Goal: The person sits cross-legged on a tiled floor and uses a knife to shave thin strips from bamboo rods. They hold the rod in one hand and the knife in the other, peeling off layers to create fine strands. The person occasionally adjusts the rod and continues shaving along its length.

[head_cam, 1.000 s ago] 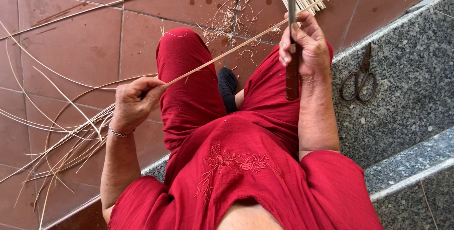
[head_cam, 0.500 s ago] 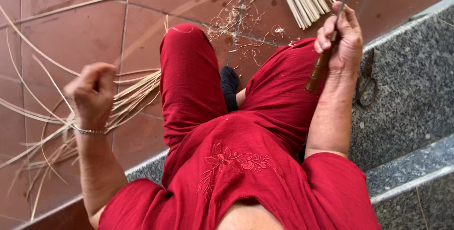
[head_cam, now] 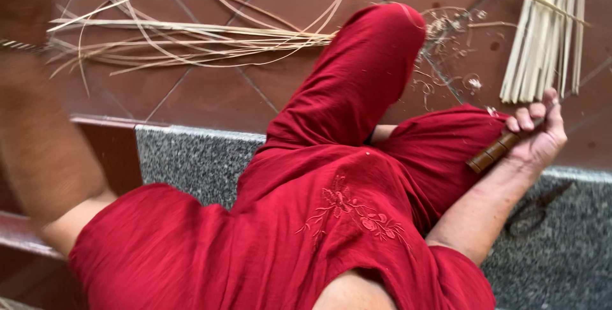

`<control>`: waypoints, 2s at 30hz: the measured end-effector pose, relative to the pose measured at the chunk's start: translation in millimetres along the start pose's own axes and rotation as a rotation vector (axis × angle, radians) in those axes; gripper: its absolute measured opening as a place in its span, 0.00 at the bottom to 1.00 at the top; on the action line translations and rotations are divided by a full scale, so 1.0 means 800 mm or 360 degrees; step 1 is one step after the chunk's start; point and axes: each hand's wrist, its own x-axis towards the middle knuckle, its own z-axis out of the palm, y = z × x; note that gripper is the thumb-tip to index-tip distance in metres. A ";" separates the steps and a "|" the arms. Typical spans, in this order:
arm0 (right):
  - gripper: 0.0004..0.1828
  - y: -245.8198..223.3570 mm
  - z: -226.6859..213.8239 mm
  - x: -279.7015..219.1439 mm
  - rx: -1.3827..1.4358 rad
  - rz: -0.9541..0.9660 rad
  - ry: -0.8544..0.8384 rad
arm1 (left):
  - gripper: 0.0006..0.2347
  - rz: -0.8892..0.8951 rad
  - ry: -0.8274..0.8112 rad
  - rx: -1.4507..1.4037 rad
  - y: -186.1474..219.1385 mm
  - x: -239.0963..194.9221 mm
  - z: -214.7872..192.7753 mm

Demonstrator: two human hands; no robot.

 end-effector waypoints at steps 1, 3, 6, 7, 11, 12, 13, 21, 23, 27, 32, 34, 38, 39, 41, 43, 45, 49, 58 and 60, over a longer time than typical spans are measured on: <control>0.13 0.002 0.003 0.001 -0.0016 -0.0003 0.0014 | 0.02 -0.0020 0.0004 -0.0026 -0.014 -0.014 0.006; 0.14 0.004 0.022 -0.006 0.0000 0.0007 0.0043 | 0.03 -0.0081 -0.0067 -0.0160 -0.043 -0.058 0.039; 0.13 0.010 0.075 -0.019 -0.0013 0.0003 0.0111 | 0.04 -0.0259 -0.0333 -0.0490 -0.076 -0.149 0.153; 0.13 0.012 0.097 -0.023 -0.0023 -0.0001 0.0134 | 0.04 -0.0344 -0.0462 -0.0625 -0.071 -0.174 0.196; 0.13 0.027 0.169 -0.033 -0.0090 -0.0004 0.0199 | 0.04 -0.1185 -0.1022 -0.1015 -0.026 -0.291 0.294; 0.13 0.031 0.179 -0.034 -0.0103 -0.0008 0.0226 | 0.05 -0.1136 -0.1063 -0.0881 -0.017 -0.308 0.309; 0.13 0.034 0.187 -0.033 -0.0116 -0.0014 0.0253 | 0.06 -0.1085 -0.1103 -0.0748 -0.008 -0.322 0.323; 0.13 0.047 0.206 -0.021 -0.0269 -0.0026 0.0382 | 0.09 -0.0870 -0.1705 -0.0227 0.028 -0.335 0.397; 0.13 0.047 0.209 -0.020 -0.0273 -0.0012 0.0397 | 0.11 -0.0787 -0.1690 -0.0167 0.030 -0.329 0.405; 0.15 0.046 0.203 -0.017 -0.0213 0.0031 0.0304 | 0.16 -0.0601 -0.1676 -0.0088 0.032 -0.307 0.422; 0.26 0.046 0.181 -0.011 -0.0330 -0.0088 0.0419 | 0.25 -0.0586 -0.1396 -0.0417 0.089 -0.259 0.467; 0.32 0.043 0.168 -0.007 -0.0414 -0.0099 0.0354 | 0.24 -0.0609 -0.1314 -0.0510 0.119 -0.237 0.490; 0.35 0.031 0.133 0.001 -0.0365 0.0000 0.0307 | 0.19 -0.0558 -0.1251 -0.0638 0.182 -0.186 0.542; 0.34 0.028 0.123 0.002 -0.0344 0.0011 0.0325 | 0.18 -0.0482 -0.1208 -0.0671 0.198 -0.171 0.557; 0.31 0.027 0.104 0.009 -0.0257 0.0021 0.0373 | 0.17 -0.0329 -0.1127 -0.0731 0.229 -0.142 0.586; 0.28 0.028 0.090 0.014 -0.0130 0.0007 0.0440 | 0.16 -0.0149 -0.1103 -0.0675 0.262 -0.113 0.616; 0.26 0.025 0.078 0.016 -0.0152 0.0007 0.0406 | 0.16 -0.0031 -0.1176 -0.0648 0.303 -0.085 0.653; 0.29 0.029 0.077 0.014 -0.0125 0.0018 0.0295 | 0.19 0.0080 -0.1428 -0.0600 0.379 -0.043 0.726; 0.30 0.031 0.111 0.016 -0.0092 -0.0025 0.0331 | 0.30 0.0254 -0.1702 -0.0238 0.479 -0.010 0.808; 0.30 0.029 0.108 0.015 -0.0042 -0.0055 0.0279 | 0.29 0.0320 -0.1603 -0.0194 0.481 -0.010 0.813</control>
